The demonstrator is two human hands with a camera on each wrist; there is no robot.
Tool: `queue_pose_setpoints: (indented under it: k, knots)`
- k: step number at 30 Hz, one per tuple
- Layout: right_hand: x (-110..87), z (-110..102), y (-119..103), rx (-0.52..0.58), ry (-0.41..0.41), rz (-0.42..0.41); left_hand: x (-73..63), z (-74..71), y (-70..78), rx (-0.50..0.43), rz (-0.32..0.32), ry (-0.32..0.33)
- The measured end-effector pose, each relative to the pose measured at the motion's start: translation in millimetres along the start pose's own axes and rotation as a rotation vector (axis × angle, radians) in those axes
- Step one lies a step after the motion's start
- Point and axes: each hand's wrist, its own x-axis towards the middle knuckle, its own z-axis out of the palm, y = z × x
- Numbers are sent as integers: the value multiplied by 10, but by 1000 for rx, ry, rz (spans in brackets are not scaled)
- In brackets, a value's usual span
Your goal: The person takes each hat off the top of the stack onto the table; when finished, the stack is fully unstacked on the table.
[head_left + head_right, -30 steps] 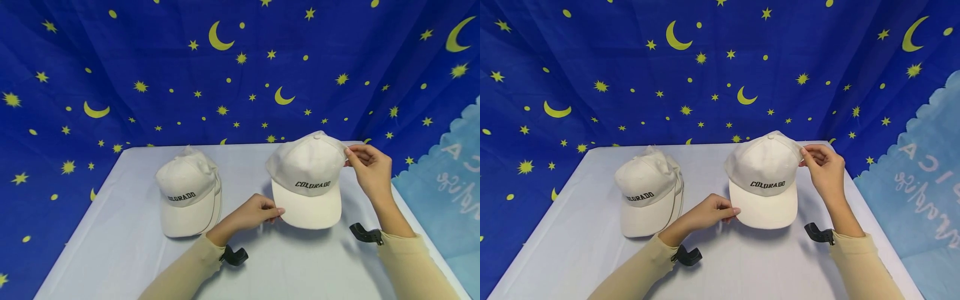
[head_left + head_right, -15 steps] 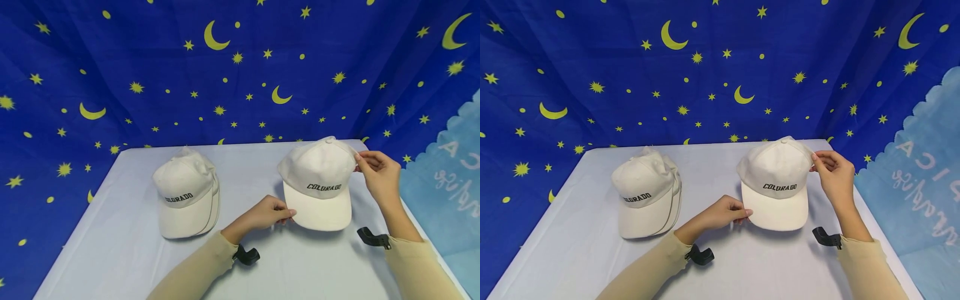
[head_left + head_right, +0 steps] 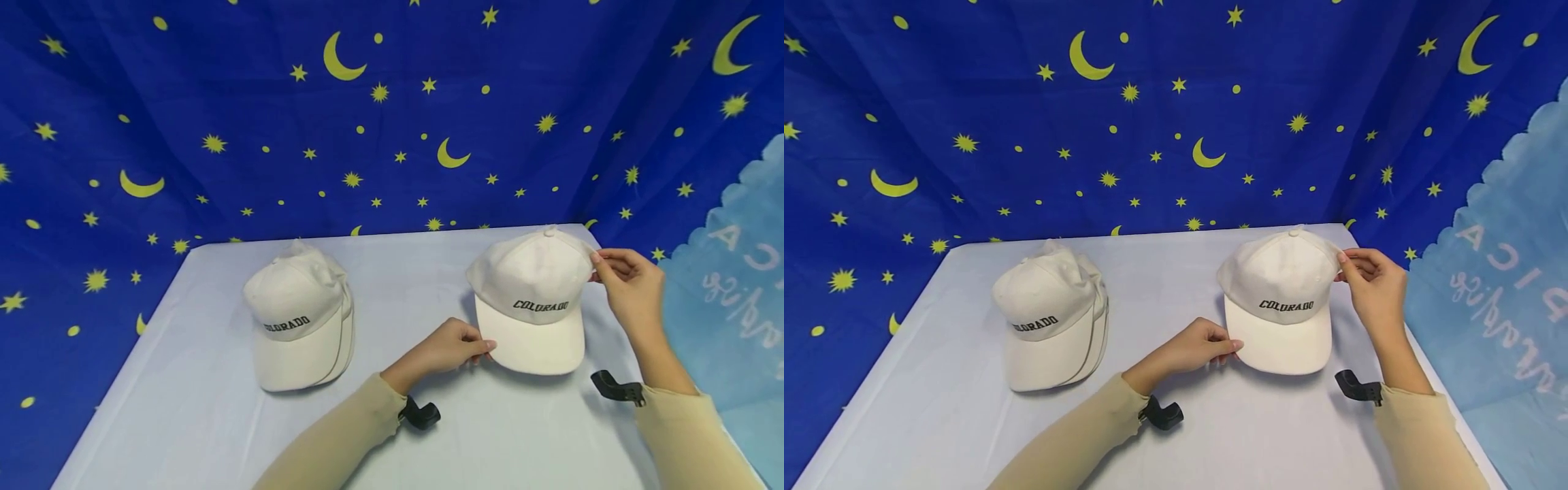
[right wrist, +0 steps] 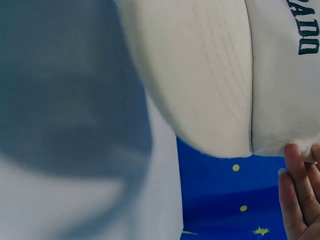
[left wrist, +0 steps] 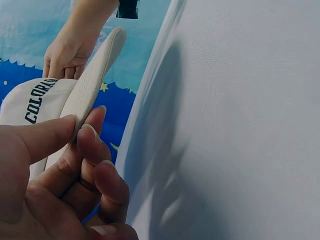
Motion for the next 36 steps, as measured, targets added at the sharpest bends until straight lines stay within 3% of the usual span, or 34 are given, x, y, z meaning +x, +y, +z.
queue_pose_setpoints:
  k: [13, 21, 36]
  knots:
    - [33, -106, 170, -54, 19, 27, 196, 157, 25, 21, -45, 27]
    - [70, -174, 288, -78, 19, 57, 316, 230, 62, 38, -40, 25]
    - [93, -273, 563, -185, -34, 117, 413, 381, 101, 134, -101, 66]
